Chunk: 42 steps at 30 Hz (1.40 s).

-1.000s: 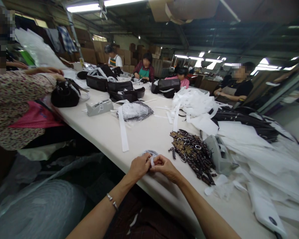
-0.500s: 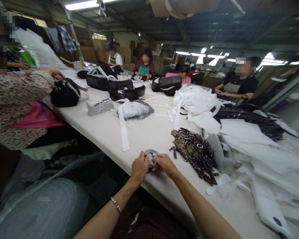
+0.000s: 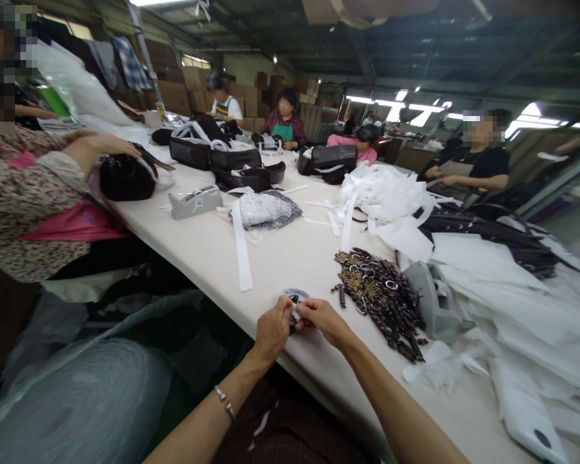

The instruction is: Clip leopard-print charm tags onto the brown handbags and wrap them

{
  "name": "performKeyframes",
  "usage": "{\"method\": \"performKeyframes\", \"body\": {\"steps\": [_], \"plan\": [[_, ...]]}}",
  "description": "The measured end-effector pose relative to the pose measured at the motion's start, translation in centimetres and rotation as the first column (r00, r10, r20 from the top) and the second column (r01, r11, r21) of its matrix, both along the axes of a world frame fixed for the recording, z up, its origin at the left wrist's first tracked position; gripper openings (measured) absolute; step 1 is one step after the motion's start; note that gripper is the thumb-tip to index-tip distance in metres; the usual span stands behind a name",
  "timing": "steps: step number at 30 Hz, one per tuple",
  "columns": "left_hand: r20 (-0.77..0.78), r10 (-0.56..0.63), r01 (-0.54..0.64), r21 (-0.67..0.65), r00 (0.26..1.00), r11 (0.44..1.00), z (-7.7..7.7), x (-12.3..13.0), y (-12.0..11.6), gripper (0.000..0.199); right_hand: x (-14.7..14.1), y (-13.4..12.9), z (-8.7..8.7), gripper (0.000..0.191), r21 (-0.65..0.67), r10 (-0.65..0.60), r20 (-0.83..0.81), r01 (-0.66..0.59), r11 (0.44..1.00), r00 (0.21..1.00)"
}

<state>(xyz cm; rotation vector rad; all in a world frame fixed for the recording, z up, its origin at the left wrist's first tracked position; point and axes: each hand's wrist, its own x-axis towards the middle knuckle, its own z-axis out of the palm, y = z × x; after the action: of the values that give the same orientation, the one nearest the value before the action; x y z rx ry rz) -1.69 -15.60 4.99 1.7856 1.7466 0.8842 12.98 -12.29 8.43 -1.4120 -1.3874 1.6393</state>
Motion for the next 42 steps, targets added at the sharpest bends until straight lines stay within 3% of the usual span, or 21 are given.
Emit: {"method": "performKeyframes", "body": {"steps": [7, 13, 16, 19, 22, 28, 33, 36, 40, 42], "plan": [[0.043, -0.05, 0.049, 0.014, 0.998, 0.999, 0.3, 0.0, -0.4, 0.016, -0.6, -0.6, -0.7, 0.02, 0.14, -0.1, 0.017, 0.097, 0.985, 0.995], [0.035, -0.054, 0.053, 0.027, 0.998, 0.998, 0.2, 0.1, -0.3, 0.017, -0.8, 0.2, 0.3, 0.018, 0.159, -0.014, 0.077, 0.002, 0.987, 0.997], [0.04, -0.052, 0.049, 0.064, 0.998, 0.997, -0.3, 0.1, -0.3, 0.016, -1.1, 0.9, 0.7, 0.007, 0.221, 0.027, 0.17, -0.065, 0.973, 0.985], [0.055, -0.056, 0.05, 0.101, 0.997, 0.994, -1.0, 0.0, -0.1, 0.015, -1.0, 1.7, 0.8, 0.008, 0.28, 0.066, 0.266, -0.143, 0.949, 0.962], [0.083, -0.096, 0.084, 0.133, 0.992, 0.988, -1.6, -0.2, 0.1, 0.016, -0.9, 2.0, 0.7, 0.009, 0.409, 0.028, 0.338, -0.173, 0.896, 0.941], [0.092, -0.257, 0.233, 0.212, 0.962, 0.949, -1.4, -1.4, 0.0, 0.02, -3.0, 1.4, 0.1, 0.011, 0.606, -0.154, 0.327, -0.082, 0.791, 0.932], [-0.106, -0.222, 0.244, 0.307, 0.969, 0.92, 0.1, -2.6, 0.0, 0.017, -4.0, 1.6, 0.7, 0.011, 0.579, -0.204, 0.197, 0.054, 0.813, 0.959], [-0.262, -0.195, 0.299, 0.45, 0.945, 0.842, 1.1, -2.8, 0.2, 0.017, -3.9, 1.6, 1.9, 0.01, 0.555, -0.207, 0.193, 0.067, 0.829, 0.959], [-0.342, -0.192, 0.38, 0.654, 0.92, 0.654, 2.0, -2.4, 0.2, 0.021, -4.2, 1.1, 3.4, 0.009, 0.567, -0.253, 0.121, 0.142, 0.811, 0.96], [-0.353, -0.229, 0.415, 0.663, 0.907, 0.623, 2.2, -1.9, 0.0, 0.017, -4.3, 1.0, 3.7, 0.009, 0.582, -0.301, 0.057, 0.213, 0.785, 0.952]]}}
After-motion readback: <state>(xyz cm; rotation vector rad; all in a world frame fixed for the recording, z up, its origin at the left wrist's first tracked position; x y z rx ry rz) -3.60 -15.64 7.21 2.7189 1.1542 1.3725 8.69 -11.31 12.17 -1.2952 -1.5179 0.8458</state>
